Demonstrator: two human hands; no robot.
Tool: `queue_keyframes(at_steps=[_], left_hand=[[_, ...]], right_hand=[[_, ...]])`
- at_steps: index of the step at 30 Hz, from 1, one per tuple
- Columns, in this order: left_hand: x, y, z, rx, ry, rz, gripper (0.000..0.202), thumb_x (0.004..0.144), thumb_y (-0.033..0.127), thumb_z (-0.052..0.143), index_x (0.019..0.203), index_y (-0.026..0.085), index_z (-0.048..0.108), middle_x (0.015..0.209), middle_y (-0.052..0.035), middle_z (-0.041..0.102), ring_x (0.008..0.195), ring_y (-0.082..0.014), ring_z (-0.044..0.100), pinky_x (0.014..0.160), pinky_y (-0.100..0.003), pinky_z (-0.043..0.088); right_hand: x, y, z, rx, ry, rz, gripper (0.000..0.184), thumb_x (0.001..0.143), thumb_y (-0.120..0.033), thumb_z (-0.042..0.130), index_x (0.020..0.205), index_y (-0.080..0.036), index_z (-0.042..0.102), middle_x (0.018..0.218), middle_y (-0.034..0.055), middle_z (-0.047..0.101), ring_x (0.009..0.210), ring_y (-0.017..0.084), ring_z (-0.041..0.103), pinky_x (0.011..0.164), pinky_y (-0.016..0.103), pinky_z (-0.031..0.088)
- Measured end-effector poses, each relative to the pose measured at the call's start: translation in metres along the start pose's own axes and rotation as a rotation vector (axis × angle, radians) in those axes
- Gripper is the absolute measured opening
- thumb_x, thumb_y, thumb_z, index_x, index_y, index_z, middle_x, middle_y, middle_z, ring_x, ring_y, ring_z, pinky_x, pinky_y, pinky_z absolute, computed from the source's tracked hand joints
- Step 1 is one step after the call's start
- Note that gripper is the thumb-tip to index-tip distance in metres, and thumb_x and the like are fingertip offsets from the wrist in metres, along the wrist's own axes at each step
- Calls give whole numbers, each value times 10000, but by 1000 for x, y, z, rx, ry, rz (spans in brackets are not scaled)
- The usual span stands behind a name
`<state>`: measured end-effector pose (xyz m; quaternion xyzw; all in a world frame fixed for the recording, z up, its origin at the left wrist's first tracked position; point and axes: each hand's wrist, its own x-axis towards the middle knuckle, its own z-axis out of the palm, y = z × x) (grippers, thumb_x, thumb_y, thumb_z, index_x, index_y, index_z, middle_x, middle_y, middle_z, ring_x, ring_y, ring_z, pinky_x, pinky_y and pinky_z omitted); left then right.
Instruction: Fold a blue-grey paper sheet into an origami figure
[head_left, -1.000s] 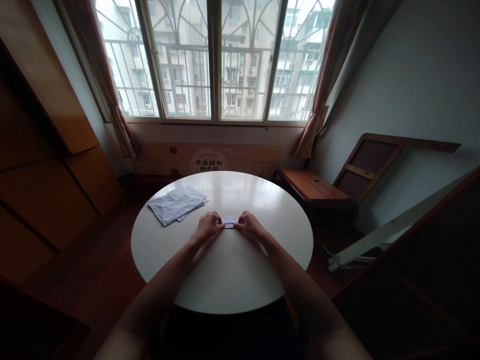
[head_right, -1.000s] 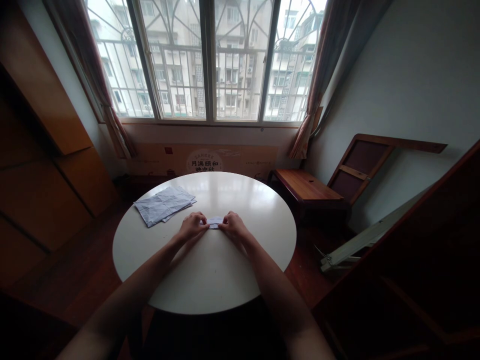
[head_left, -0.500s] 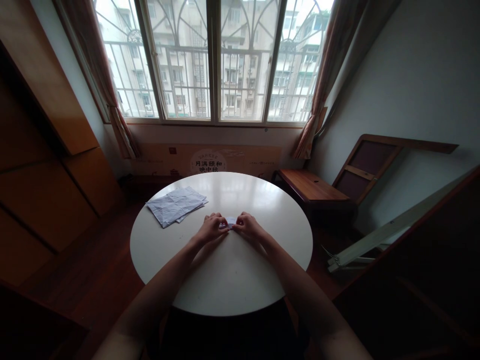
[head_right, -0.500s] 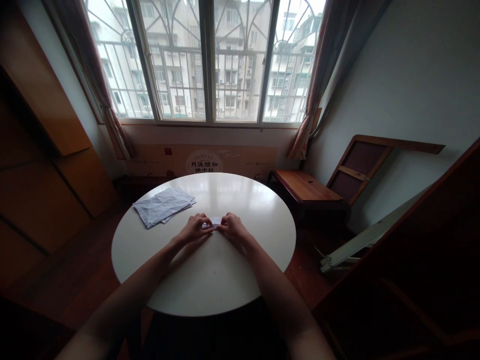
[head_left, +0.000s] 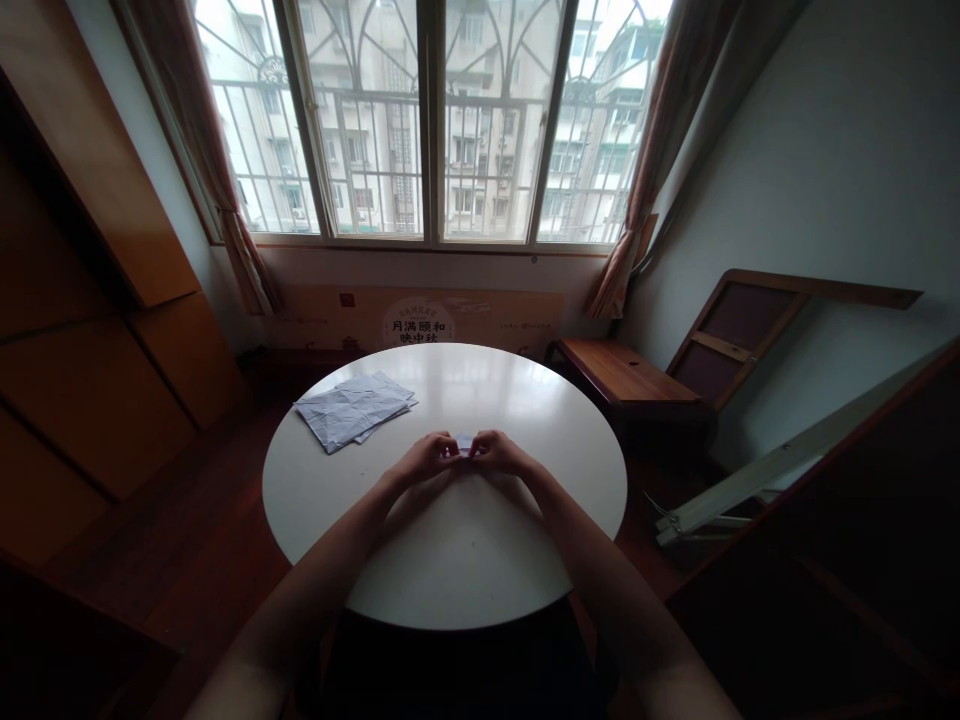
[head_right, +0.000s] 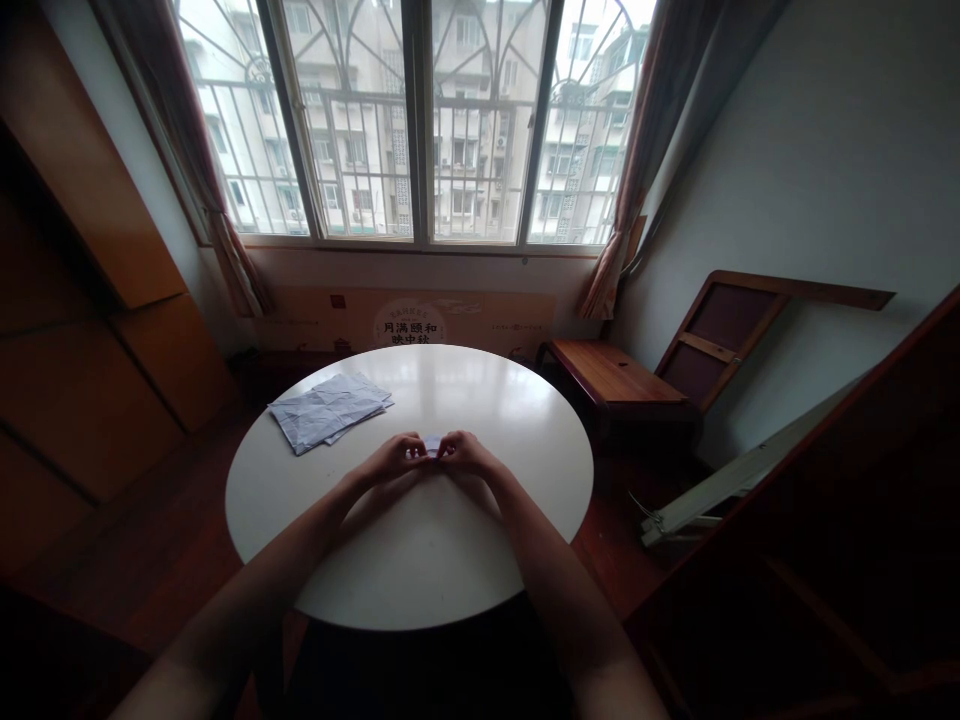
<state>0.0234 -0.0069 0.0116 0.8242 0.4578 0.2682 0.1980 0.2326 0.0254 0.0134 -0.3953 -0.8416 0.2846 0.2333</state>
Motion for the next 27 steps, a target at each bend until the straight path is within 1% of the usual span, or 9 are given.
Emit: queue_keyframes(at_steps=[3, 6, 10, 14, 17, 21, 27], left_hand=[[0, 0, 0, -15, -5, -16, 273, 828, 427, 627, 747, 183, 719, 789, -26, 629, 675, -136, 571, 647, -232, 455], [1, -3, 0, -58, -18, -21, 287, 813, 452, 643, 772, 183, 735, 797, -30, 637, 687, -137, 579, 652, -231, 461], [1, -11, 1, -144, -47, 19, 289, 765, 465, 694, 820, 189, 761, 843, -41, 655, 702, -138, 599, 665, -232, 475], [2, -16, 2, -186, -57, 28, 285, 741, 453, 719, 791, 176, 764, 826, -46, 653, 679, -133, 599, 634, -228, 471], [3, -16, 2, -183, -58, 7, 303, 738, 469, 713, 763, 171, 759, 811, -47, 649, 672, -135, 592, 621, -229, 464], [4, -14, 1, -173, -62, -1, 314, 751, 466, 690, 785, 160, 751, 805, -46, 649, 674, -141, 586, 638, -238, 460], [3, -8, 2, -87, -12, -30, 300, 813, 425, 611, 766, 148, 717, 748, -30, 623, 684, -149, 566, 646, -239, 441]], right_hand=[[-1, 0, 1, 86, -32, -2, 163, 715, -290, 722, 768, -137, 739, 662, -2, 615, 611, 110, 510, 566, 223, 355], [-1, -1, 1, 106, -39, -20, 235, 726, -357, 716, 798, -135, 746, 672, 9, 627, 620, 115, 521, 570, 226, 364], [-1, 0, 0, 124, -69, -29, 251, 716, -371, 725, 822, -147, 760, 692, 18, 644, 626, 118, 538, 580, 227, 383], [0, 2, 0, 177, -98, -24, 284, 689, -398, 741, 804, -140, 765, 695, 34, 663, 635, 132, 560, 578, 232, 400], [0, 3, 0, 212, -108, -23, 314, 667, -421, 753, 784, -130, 759, 699, 42, 669, 644, 140, 568, 581, 236, 409], [1, 4, 1, 212, -107, -12, 336, 663, -442, 748, 766, -123, 743, 689, 38, 661, 637, 136, 557, 578, 235, 406], [2, 5, 2, 165, -76, 8, 347, 731, -467, 685, 772, -124, 722, 699, 38, 662, 649, 141, 555, 582, 237, 402]])
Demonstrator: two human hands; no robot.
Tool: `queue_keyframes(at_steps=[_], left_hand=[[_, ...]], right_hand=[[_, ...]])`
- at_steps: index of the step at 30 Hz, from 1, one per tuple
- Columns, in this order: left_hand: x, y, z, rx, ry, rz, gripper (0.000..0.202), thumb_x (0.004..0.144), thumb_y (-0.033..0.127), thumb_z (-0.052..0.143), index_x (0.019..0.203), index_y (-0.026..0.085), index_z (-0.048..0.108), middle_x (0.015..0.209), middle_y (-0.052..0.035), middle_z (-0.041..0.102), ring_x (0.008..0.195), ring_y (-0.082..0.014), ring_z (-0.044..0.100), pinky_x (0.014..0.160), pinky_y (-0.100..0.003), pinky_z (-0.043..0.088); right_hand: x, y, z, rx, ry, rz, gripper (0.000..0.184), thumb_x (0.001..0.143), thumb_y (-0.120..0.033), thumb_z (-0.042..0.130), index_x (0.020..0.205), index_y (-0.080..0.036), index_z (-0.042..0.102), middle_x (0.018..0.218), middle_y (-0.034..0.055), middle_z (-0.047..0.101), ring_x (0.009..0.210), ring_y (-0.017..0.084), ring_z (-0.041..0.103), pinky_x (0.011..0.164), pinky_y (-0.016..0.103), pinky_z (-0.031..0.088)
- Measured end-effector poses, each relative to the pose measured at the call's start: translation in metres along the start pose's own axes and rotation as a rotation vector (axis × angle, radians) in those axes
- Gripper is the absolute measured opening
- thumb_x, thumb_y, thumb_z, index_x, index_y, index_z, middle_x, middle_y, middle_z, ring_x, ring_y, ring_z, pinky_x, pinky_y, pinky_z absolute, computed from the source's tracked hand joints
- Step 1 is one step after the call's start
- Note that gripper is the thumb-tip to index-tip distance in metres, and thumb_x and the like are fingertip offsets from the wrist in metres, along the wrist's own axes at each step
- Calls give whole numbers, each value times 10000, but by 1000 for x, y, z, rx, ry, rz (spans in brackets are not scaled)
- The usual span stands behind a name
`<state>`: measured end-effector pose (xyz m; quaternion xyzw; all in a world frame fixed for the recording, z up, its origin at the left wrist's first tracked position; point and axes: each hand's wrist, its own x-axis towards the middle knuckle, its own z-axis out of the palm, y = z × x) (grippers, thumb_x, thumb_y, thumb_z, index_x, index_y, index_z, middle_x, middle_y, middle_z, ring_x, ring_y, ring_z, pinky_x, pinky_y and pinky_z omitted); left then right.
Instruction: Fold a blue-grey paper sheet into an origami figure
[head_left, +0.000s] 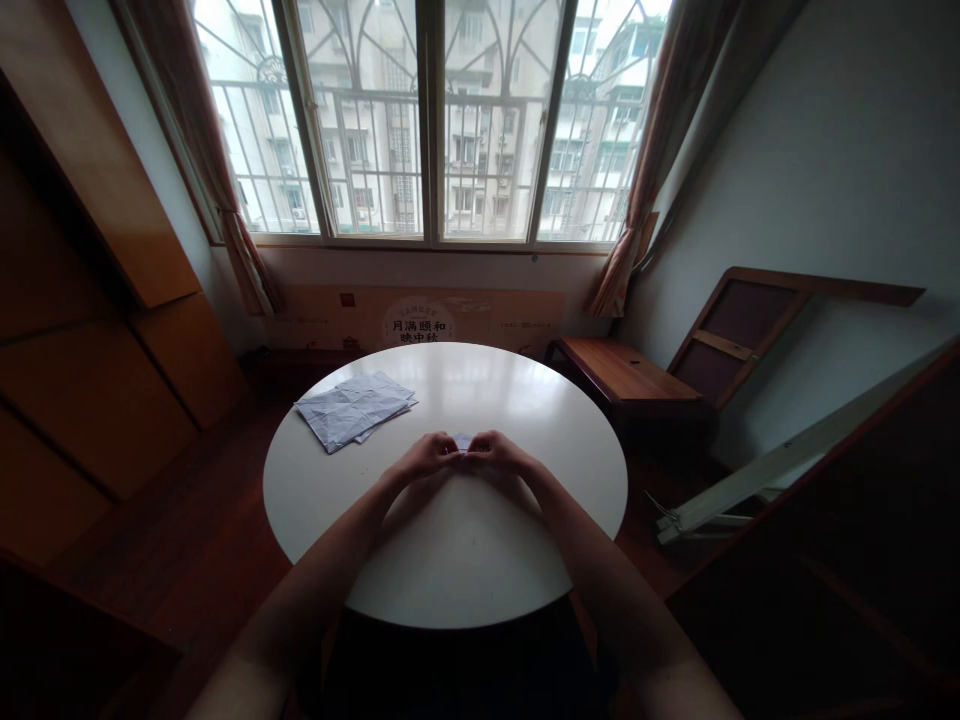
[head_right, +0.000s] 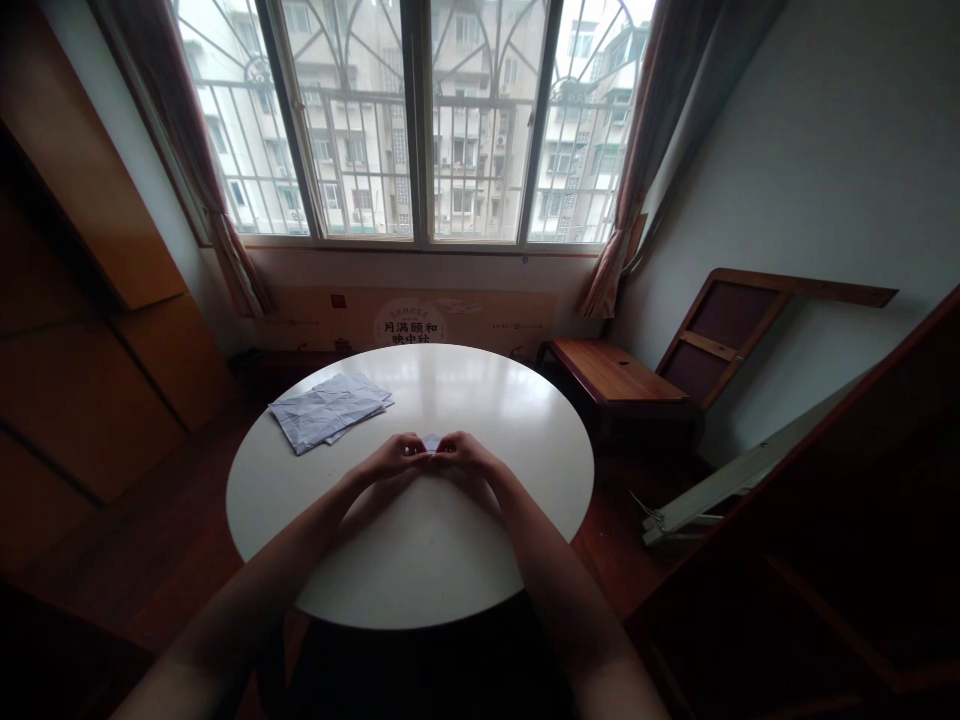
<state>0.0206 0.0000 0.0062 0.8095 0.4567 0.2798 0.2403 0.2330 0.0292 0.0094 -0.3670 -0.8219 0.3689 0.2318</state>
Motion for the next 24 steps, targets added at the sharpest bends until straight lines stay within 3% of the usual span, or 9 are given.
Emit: queue_keyframes(at_steps=[9, 24], left_hand=[[2, -1, 6, 99, 100, -77, 286, 810, 388, 606, 691, 138, 677, 747, -33, 576, 652, -145, 550, 611, -245, 418], [-2, 10, 4, 228, 158, -145, 203, 796, 329, 627, 691, 159, 664, 793, -39, 609, 708, -159, 576, 652, -256, 429]], right_hand=[[3, 0, 4, -179, 75, 52, 326, 772, -441, 650, 728, -120, 681, 636, 3, 595, 603, 113, 483, 550, 224, 333], [1, -11, 5, -345, 130, 185, 219, 778, -351, 676, 741, -135, 682, 677, 17, 636, 609, 108, 499, 552, 218, 312]])
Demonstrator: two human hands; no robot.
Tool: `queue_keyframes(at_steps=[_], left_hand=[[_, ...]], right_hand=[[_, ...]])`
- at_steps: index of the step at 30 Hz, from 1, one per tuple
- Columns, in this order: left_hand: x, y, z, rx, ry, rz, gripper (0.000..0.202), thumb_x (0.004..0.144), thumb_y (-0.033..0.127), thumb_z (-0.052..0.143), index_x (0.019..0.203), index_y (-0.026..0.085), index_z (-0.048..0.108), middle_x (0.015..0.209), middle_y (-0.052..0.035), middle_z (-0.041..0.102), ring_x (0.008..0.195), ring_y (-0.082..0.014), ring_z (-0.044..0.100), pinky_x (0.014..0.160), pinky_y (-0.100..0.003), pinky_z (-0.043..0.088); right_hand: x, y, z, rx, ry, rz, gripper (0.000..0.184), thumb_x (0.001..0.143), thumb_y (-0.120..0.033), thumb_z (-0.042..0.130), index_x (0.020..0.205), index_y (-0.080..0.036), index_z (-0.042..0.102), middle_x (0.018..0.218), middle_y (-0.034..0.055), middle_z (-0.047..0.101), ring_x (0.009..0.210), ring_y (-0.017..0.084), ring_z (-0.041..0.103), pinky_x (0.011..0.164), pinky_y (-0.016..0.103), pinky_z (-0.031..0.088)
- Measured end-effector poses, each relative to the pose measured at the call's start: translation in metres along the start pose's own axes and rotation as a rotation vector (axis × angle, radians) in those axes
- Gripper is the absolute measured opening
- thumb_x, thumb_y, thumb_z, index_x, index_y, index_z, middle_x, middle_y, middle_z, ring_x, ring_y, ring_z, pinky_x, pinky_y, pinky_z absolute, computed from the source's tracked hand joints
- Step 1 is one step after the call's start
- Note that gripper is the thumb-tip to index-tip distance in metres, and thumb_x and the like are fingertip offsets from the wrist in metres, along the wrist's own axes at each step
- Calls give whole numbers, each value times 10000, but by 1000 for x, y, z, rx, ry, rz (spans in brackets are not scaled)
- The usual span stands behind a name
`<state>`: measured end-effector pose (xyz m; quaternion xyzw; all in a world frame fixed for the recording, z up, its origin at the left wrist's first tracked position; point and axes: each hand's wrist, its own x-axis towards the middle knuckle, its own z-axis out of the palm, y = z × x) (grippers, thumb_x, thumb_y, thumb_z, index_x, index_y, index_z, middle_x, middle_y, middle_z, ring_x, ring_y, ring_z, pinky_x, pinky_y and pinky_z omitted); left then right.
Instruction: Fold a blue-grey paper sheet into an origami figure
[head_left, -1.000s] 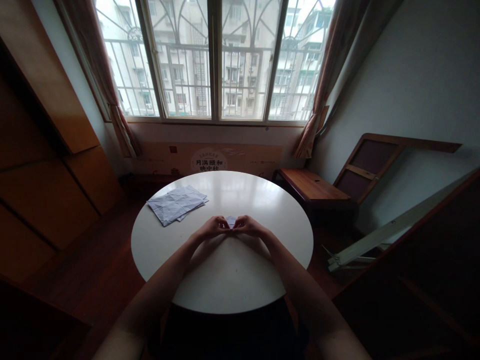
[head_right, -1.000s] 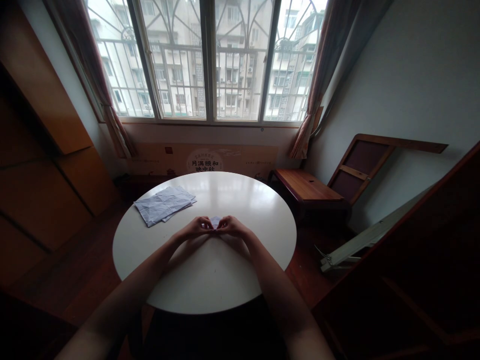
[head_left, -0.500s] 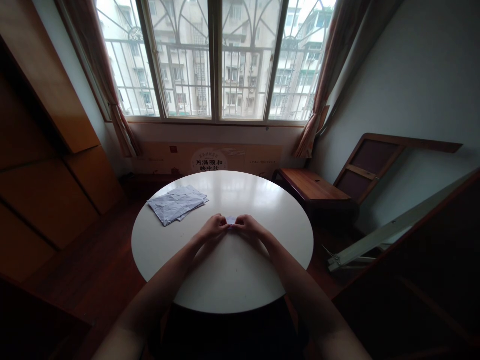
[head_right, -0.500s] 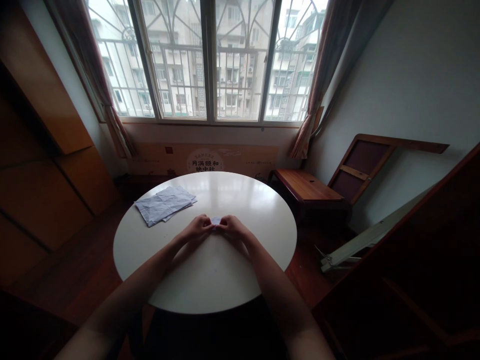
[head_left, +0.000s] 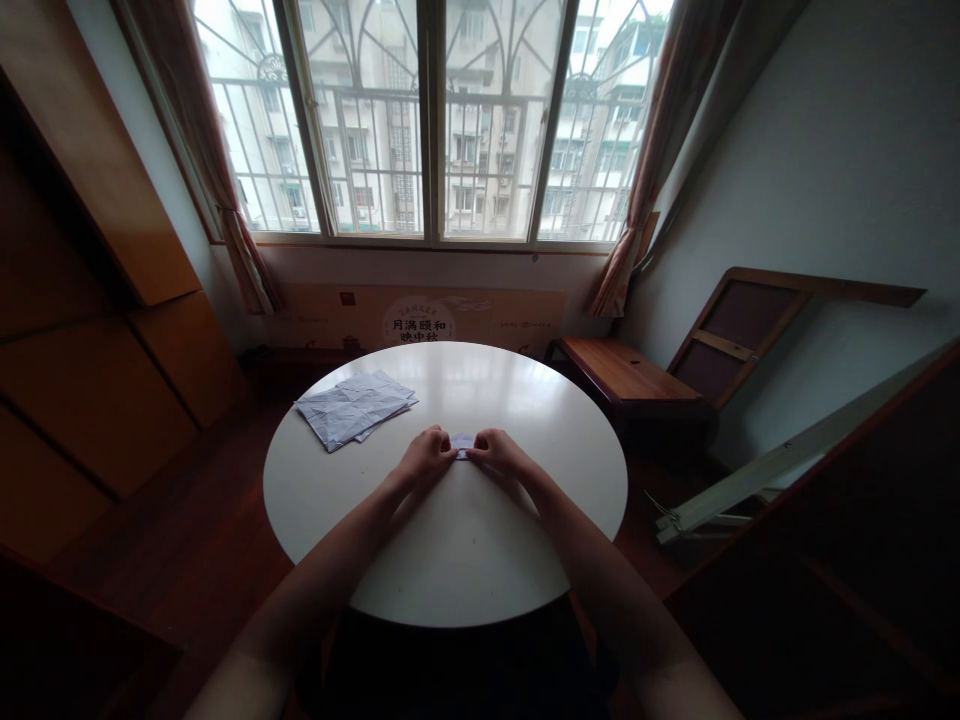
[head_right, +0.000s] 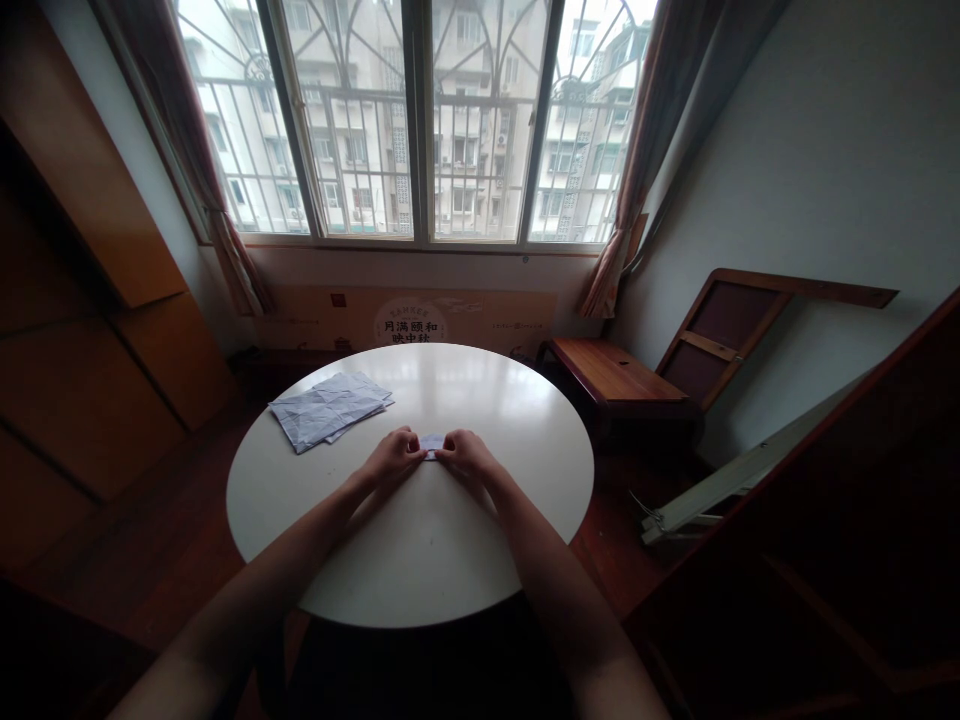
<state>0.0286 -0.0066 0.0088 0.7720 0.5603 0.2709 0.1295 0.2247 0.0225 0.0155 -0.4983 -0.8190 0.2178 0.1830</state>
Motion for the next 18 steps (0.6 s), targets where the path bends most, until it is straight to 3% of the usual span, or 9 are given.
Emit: queue_keyframes(at_steps=[18], left_hand=[[-5, 9, -13, 151, -65, -59, 196, 834, 372, 608, 782, 197, 679, 900, -35, 649, 793, -177, 598, 715, -262, 417]], right_hand=[[-6, -2, -9, -54, -21, 53, 245, 785, -408, 667, 784, -166, 702, 705, 22, 654, 633, 125, 520, 551, 232, 309]])
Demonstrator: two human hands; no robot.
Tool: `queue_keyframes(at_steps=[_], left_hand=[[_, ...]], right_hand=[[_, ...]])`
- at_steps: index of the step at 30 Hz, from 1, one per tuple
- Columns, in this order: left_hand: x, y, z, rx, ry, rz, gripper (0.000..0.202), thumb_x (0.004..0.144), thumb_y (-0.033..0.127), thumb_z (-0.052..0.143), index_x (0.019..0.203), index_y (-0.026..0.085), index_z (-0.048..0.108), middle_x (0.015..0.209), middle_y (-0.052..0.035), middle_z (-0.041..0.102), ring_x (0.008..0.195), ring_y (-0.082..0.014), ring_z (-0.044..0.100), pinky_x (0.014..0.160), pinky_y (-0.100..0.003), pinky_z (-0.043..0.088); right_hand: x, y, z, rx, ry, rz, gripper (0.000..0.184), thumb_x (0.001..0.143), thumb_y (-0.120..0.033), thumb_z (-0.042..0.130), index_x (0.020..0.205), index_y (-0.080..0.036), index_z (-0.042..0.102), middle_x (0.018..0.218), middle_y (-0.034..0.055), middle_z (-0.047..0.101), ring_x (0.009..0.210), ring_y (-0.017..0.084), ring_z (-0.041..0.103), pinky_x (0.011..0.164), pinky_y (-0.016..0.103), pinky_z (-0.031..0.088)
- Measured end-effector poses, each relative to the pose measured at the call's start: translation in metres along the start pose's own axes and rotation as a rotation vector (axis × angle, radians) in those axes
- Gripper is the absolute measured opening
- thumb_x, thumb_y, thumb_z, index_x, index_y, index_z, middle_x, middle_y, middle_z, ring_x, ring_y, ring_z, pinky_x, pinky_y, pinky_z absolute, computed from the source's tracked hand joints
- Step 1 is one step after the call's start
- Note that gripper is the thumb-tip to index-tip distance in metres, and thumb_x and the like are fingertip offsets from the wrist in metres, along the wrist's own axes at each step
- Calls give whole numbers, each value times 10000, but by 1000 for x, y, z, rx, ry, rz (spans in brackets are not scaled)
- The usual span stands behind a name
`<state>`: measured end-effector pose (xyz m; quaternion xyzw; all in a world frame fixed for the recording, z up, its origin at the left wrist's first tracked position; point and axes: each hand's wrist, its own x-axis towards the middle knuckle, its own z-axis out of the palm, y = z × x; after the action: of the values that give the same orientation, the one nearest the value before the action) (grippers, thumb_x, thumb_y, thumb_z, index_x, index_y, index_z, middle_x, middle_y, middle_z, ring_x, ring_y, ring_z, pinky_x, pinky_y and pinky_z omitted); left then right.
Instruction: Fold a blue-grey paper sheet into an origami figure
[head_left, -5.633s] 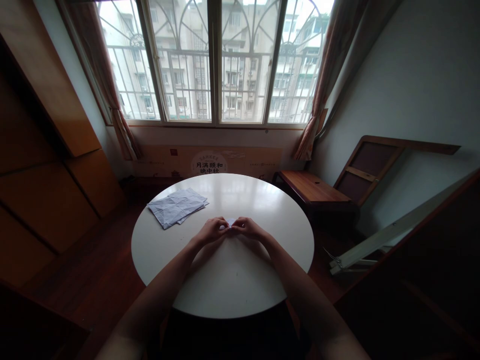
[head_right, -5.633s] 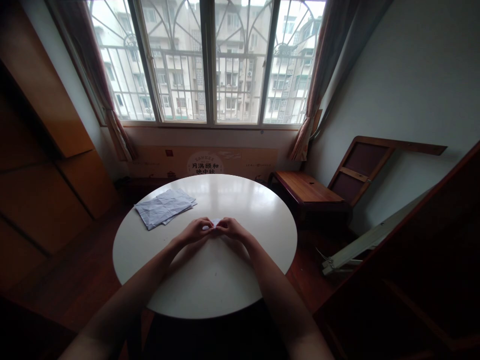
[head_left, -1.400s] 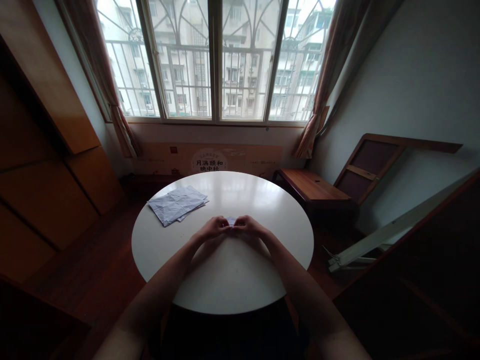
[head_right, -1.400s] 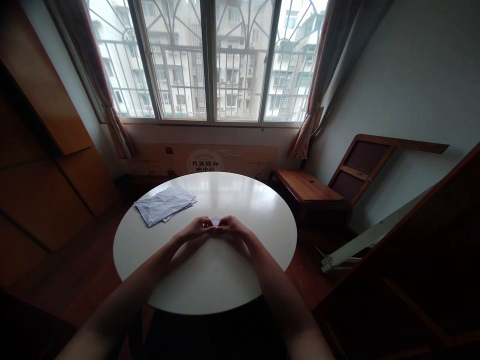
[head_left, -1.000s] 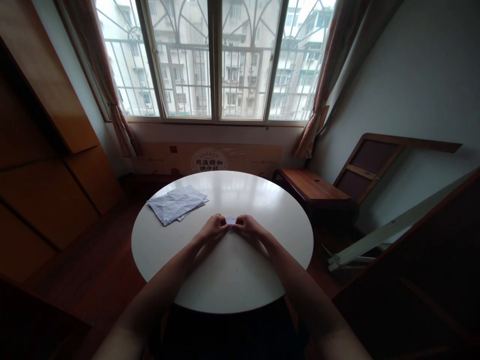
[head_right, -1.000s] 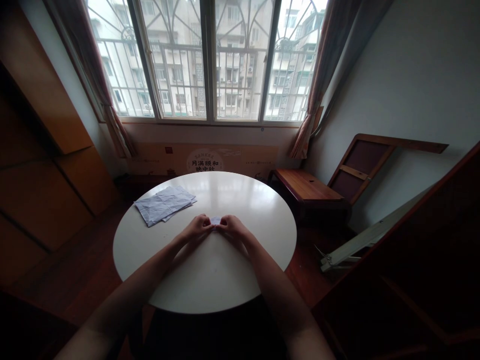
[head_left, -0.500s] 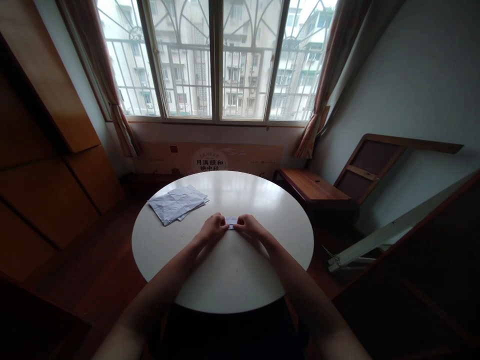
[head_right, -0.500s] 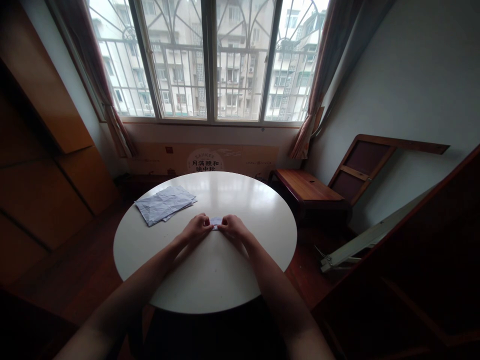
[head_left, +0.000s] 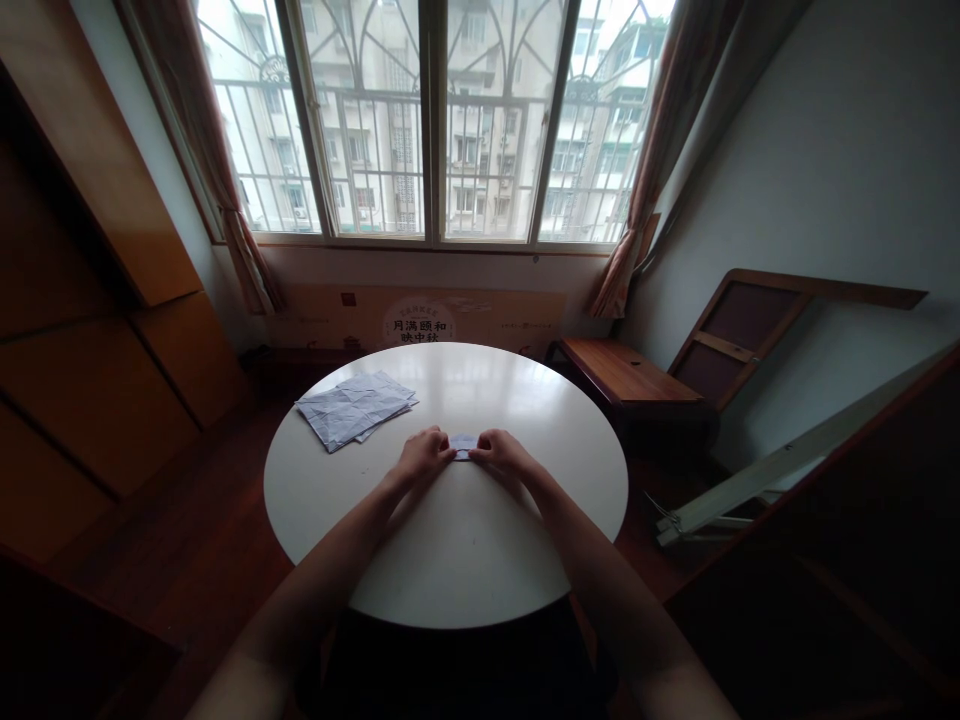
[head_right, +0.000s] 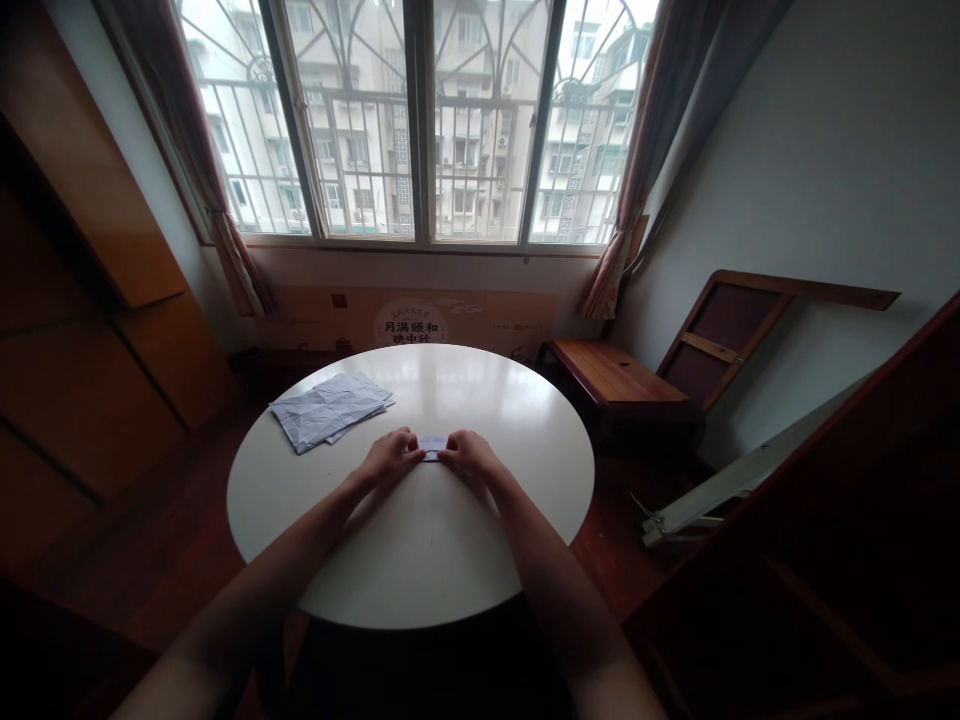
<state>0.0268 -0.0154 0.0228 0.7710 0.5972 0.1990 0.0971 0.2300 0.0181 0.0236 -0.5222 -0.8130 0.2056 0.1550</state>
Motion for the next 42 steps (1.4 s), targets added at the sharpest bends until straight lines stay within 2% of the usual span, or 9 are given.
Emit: queue_keyframes(at_steps=[5, 11, 17, 27, 33, 38, 42], left_hand=[[1, -10, -1, -57, 10, 55, 181, 820, 357, 626, 764, 194, 681, 861, -31, 639, 746, -173, 588, 688, -262, 418], [2, -7, 1, -71, 24, 266, 127, 844, 223, 607, 917, 215, 711, 846, -27, 643, 742, -156, 590, 775, -276, 423], [-1, -7, 4, -227, -32, 419, 170, 869, 302, 605, 911, 215, 746, 891, -50, 637, 767, -149, 603, 724, -245, 451], [2, -11, 7, -297, -89, 354, 179, 833, 310, 629, 899, 200, 753, 878, -40, 626, 719, -132, 583, 693, -229, 457], [1, -8, 4, -305, -113, 318, 192, 826, 321, 627, 901, 201, 758, 880, -47, 626, 719, -139, 570, 686, -235, 455], [-1, -7, 4, -303, -104, 332, 219, 843, 354, 612, 913, 203, 754, 895, -50, 630, 718, -143, 568, 684, -239, 440], [-2, -4, 1, -224, -83, 336, 223, 863, 375, 600, 883, 217, 756, 900, -55, 644, 755, -157, 570, 763, -271, 421]], right_hand=[[2, 1, 1, -8, 4, -3, 246, 782, -410, 673, 795, -167, 713, 724, 31, 667, 642, 132, 534, 559, 235, 320], [3, 2, 3, -16, 6, -10, 250, 791, -410, 667, 792, -164, 714, 709, 29, 664, 632, 127, 527, 554, 233, 309], [2, 2, 3, -6, 5, -12, 244, 785, -399, 677, 797, -157, 711, 725, 36, 674, 641, 130, 543, 559, 232, 319], [5, 9, -1, 44, 14, -6, 224, 724, -391, 736, 795, -179, 718, 764, 28, 689, 690, 145, 589, 581, 231, 352], [7, 20, -6, 148, -27, -2, 221, 683, -275, 770, 879, -181, 728, 819, 25, 660, 717, 144, 595, 637, 233, 420], [5, 21, -5, 209, 60, -148, 455, 655, -235, 803, 1101, -213, 711, 1068, 75, 599, 849, 162, 589, 752, 269, 478], [6, 21, -1, 206, 27, -251, 385, 722, -276, 762, 1098, -205, 727, 1061, 84, 599, 859, 163, 596, 776, 265, 472]])
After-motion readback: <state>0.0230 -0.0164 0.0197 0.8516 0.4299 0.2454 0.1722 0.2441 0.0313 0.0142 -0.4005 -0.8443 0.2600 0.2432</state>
